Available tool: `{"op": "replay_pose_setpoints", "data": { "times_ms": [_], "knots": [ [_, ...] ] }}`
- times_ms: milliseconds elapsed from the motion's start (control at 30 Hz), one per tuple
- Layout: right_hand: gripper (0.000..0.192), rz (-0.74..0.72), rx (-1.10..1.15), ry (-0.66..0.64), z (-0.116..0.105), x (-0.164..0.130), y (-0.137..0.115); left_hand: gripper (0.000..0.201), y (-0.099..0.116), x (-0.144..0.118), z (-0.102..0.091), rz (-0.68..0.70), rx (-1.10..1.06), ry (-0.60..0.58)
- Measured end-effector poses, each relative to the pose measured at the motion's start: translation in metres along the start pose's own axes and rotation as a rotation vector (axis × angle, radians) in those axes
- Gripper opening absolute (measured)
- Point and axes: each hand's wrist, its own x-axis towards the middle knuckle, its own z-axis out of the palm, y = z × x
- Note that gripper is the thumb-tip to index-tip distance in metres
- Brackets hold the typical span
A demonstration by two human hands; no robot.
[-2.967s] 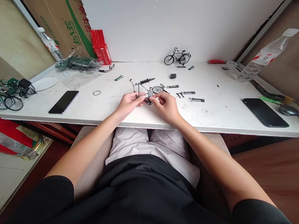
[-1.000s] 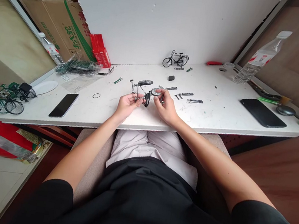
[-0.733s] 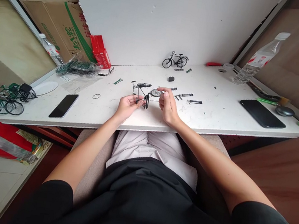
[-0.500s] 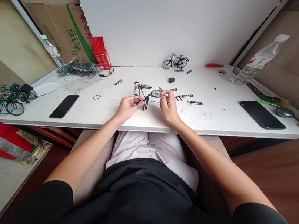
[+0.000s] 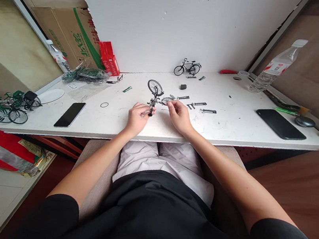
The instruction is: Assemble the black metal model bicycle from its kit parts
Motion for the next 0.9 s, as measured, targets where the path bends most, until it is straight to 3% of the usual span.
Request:
{"op": "replay_pose_setpoints", "data": {
  "times_ms": [167, 300, 400, 500, 900],
  "knots": [
    [0.066, -0.024, -0.025, 0.017, 0.000, -0.002, -0.006, 0.014, 0.002, -0.003, 0.002, -0.018, -0.029, -0.038],
    [0.060, 0.041, 0.101, -0.024, 0.001, -0.005, -0.012, 0.027, -0.007, 0.003, 0.003, -0.197, -0.222, -0.029],
    [0.060, 0.094, 0.185, -0.032, 0.001, -0.008, -0.019, 0.042, -0.011, 0.007, 0.002, -0.286, -0.324, -0.088],
    [0.056, 0.117, 0.222, -0.087, 0.002, -0.010, -0.024, 0.049, -0.014, 0.009, 0.001, -0.295, -0.348, -0.126],
    [0.056, 0.110, 0.265, -0.145, 0.003, -0.010, -0.025, 0.046, -0.014, 0.009, 0.003, -0.293, -0.291, -0.119]
  ]
}}
